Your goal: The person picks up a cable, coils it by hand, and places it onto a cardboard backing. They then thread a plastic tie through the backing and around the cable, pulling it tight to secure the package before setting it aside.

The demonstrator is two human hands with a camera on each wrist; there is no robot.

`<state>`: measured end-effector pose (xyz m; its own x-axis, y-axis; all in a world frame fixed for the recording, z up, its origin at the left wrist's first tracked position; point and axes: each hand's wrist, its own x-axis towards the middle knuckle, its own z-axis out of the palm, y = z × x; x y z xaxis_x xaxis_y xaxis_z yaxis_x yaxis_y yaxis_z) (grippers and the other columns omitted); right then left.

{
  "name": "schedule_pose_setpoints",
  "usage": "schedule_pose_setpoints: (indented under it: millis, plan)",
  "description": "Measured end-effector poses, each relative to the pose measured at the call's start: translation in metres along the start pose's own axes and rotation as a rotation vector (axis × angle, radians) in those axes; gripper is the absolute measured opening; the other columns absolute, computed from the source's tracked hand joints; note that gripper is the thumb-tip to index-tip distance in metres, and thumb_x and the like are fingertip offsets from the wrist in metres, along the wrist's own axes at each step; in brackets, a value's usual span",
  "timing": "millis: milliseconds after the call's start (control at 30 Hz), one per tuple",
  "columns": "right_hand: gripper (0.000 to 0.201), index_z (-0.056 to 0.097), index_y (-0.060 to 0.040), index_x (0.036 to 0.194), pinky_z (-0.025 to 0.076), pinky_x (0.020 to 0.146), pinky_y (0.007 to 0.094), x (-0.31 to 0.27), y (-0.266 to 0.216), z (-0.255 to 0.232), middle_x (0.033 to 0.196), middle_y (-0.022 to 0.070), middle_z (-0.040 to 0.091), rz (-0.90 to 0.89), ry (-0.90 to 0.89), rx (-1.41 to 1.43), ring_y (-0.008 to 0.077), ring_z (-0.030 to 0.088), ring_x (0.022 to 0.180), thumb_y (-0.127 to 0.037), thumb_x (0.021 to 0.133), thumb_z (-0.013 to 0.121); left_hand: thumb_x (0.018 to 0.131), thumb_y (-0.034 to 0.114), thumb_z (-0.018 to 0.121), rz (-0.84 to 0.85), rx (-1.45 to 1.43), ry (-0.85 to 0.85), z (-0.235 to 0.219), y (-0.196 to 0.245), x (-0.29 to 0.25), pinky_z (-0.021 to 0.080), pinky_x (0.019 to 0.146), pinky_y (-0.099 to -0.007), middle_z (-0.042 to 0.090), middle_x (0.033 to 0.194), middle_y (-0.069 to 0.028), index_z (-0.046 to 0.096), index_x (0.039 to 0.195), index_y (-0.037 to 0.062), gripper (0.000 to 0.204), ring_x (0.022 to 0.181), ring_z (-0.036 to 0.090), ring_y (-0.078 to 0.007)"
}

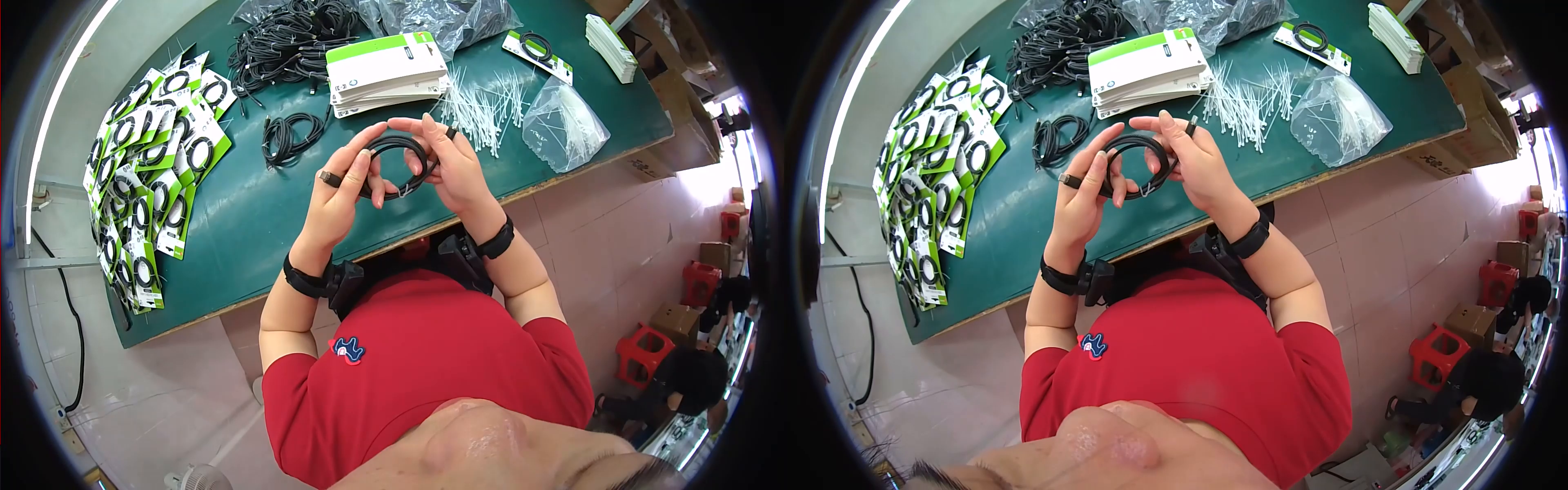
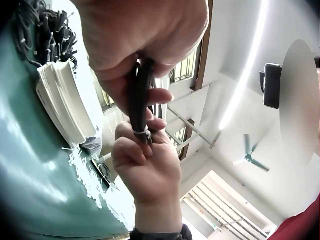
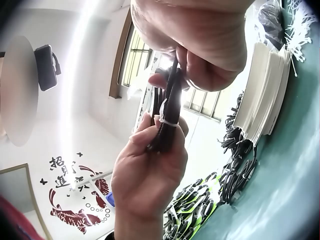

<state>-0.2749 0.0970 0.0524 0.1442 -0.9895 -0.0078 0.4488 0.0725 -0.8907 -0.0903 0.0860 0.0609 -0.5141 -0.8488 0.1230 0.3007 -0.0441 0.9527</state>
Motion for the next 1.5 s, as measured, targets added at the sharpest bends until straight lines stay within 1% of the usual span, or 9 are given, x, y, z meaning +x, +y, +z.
schedule_pose_setpoints:
  millis: [133,300,400,533,667,800,1033,1333,1500]
  plan:
    - [0.039,0.06,-0.0006,0.119,0.024,0.046,0.0173,-0.003,0.002,0.012,0.066,-0.0036,0.052,-0.1,0.066,-0.19,0.0012,0.038,0.053,-0.033,0.1,0.048,0.102,0.015,0.043,0.046,-0.042,0.096,0.005,-0.006,0.003,0.052,0.071,-0.0287,0.05,0.086,-0.0018,0.04,0.142,0.0014,0.042,0.065,0.05,-0.0087]
    - [0.025,0.062,-0.0038,0.103,0.024,0.046,0.0167,-0.001,0.014,-0.003,0.066,-0.0041,0.052,-0.067,0.017,-0.269,0.0009,0.038,0.055,-0.027,0.097,0.057,0.099,0.009,0.047,0.013,-0.305,0.186,0.012,-0.009,0.007,0.044,0.065,-0.0248,0.053,0.089,-0.003,0.04,0.142,0.0011,0.044,0.068,0.045,-0.007]
    - [0.02,0.06,-0.0074,0.089,0.025,0.046,0.0166,-0.004,0.009,-0.01,0.069,-0.0041,0.054,0.106,-0.042,-0.072,0.0006,0.039,0.055,-0.026,0.096,0.058,0.098,0.006,0.048,-0.043,-0.469,0.144,0.011,-0.008,0.005,0.039,0.062,-0.0231,0.053,0.093,-0.0043,0.037,0.143,-0.0002,0.047,0.069,0.041,-0.0063]
    - [0.019,0.059,-0.0086,0.088,0.025,0.045,0.017,0.0,0.011,-0.013,0.069,-0.0044,0.053,0.115,-0.151,0.14,0.0004,0.04,0.056,-0.026,0.096,0.057,0.095,0.004,0.052,-0.086,-0.554,0.158,0.01,-0.008,0.003,0.036,0.059,-0.0216,0.056,0.097,-0.0055,0.032,0.145,-0.0005,0.054,0.066,0.038,-0.0054]
    - [0.022,0.059,-0.0084,0.089,0.025,0.044,0.0175,0.002,0.012,-0.008,0.067,-0.0047,0.051,0.097,-0.09,0.033,0.0003,0.041,0.058,-0.028,0.098,0.055,0.093,0.004,0.056,-0.06,-0.503,0.156,0.007,-0.015,0.002,0.041,0.064,-0.0228,0.058,0.097,-0.0053,0.039,0.141,0.0006,0.051,0.07,0.047,-0.007]
    - [0.026,0.058,-0.008,0.088,0.025,0.044,0.0177,0.006,0.017,0.001,0.066,-0.0045,0.049,0.013,0.021,0.057,0.0003,0.041,0.057,-0.031,0.099,0.053,0.092,0.004,0.057,-0.016,-0.419,0.238,0.011,-0.033,0.003,0.046,0.073,-0.0257,0.058,0.093,-0.0043,0.049,0.129,0.0007,0.038,0.077,0.054,-0.0108]
    - [0.03,0.058,-0.0071,0.088,0.025,0.044,0.0159,0.008,0.021,-0.007,0.067,-0.003,0.051,0.058,-0.02,0.127,0.0006,0.035,0.051,-0.034,0.1,0.051,0.095,0.01,0.055,-0.039,-0.609,0.102,0.003,-0.039,0.0,0.044,0.092,-0.036,0.056,0.081,-0.0013,0.059,0.109,0.0038,0.015,0.086,0.057,-0.0168]
    - [0.03,0.055,-0.0063,0.086,0.025,0.044,0.0157,0.005,0.01,0.007,0.069,-0.0019,0.051,0.073,0.016,0.097,0.0003,0.032,0.049,-0.032,0.101,0.05,0.1,0.017,0.048,0.01,-0.878,0.005,-0.006,-0.031,0.009,0.042,0.095,-0.0367,0.053,0.077,-0.0006,0.055,0.11,0.0036,0.018,0.09,0.055,-0.0174]
    - [0.03,0.054,-0.0076,0.084,0.025,0.044,0.0159,0.005,0.018,0.011,0.072,-0.0014,0.052,0.047,0.097,0.175,0.0004,0.031,0.049,-0.032,0.101,0.049,0.102,0.021,0.044,0.034,-0.879,0.146,0.008,-0.035,0.011,0.041,0.095,-0.036,0.054,0.078,-0.002,0.054,0.111,0.002,0.023,0.09,0.055,-0.0183]
